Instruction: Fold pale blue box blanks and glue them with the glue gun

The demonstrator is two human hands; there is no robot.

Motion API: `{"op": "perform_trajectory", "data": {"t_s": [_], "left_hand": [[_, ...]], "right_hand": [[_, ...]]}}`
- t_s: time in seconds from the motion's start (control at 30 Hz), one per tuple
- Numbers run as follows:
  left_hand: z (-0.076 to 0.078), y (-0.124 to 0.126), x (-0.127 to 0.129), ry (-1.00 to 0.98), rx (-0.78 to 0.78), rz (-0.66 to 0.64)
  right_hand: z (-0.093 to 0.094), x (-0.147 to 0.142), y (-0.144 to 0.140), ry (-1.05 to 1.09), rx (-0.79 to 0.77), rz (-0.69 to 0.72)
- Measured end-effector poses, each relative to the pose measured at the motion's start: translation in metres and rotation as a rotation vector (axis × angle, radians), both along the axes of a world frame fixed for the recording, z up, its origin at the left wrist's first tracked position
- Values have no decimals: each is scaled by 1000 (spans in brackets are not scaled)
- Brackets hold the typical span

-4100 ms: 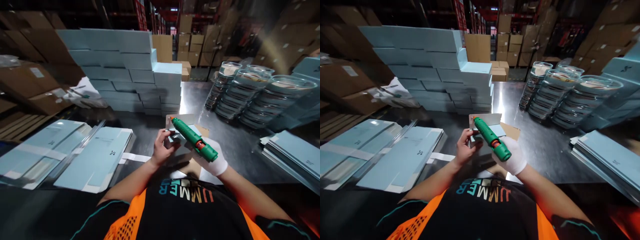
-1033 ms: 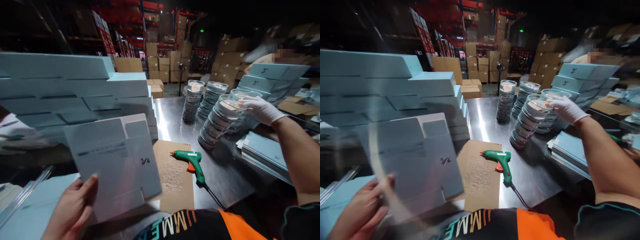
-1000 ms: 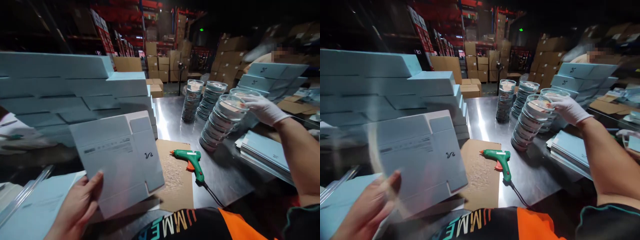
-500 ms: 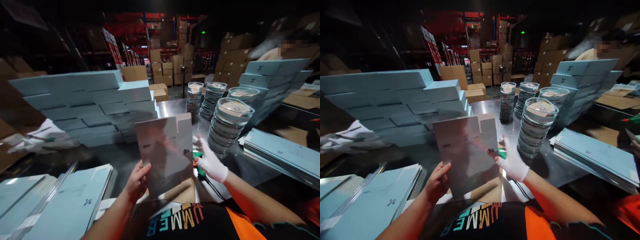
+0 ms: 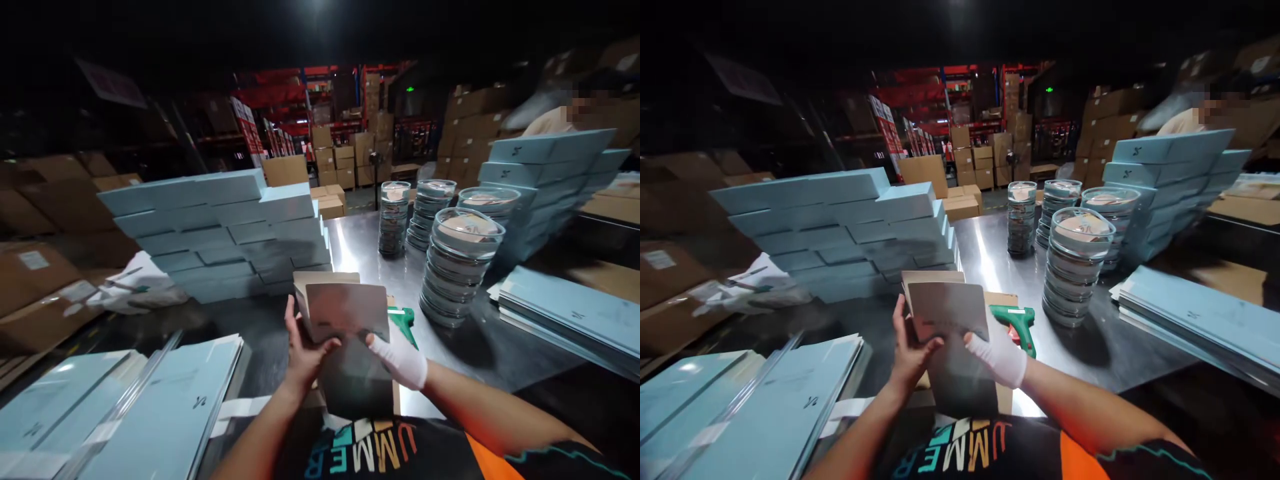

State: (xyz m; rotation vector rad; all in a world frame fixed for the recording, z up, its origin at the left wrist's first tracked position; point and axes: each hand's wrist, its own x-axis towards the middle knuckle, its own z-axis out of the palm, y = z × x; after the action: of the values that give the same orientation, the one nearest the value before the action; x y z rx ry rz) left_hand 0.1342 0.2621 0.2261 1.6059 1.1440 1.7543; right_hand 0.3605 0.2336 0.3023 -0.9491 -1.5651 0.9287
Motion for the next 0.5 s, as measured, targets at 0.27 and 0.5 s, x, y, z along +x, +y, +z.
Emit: {"op": "perform_trajectory", "data": {"t_s": [0.27,0.5], "left_hand": [[17,-6,-18,329,353,-32],[3,-27,-32,161,284,29]], "right_hand": [[16,-9,7,215,-169,-6],[12,-45,12,178,-91,-177]]}}
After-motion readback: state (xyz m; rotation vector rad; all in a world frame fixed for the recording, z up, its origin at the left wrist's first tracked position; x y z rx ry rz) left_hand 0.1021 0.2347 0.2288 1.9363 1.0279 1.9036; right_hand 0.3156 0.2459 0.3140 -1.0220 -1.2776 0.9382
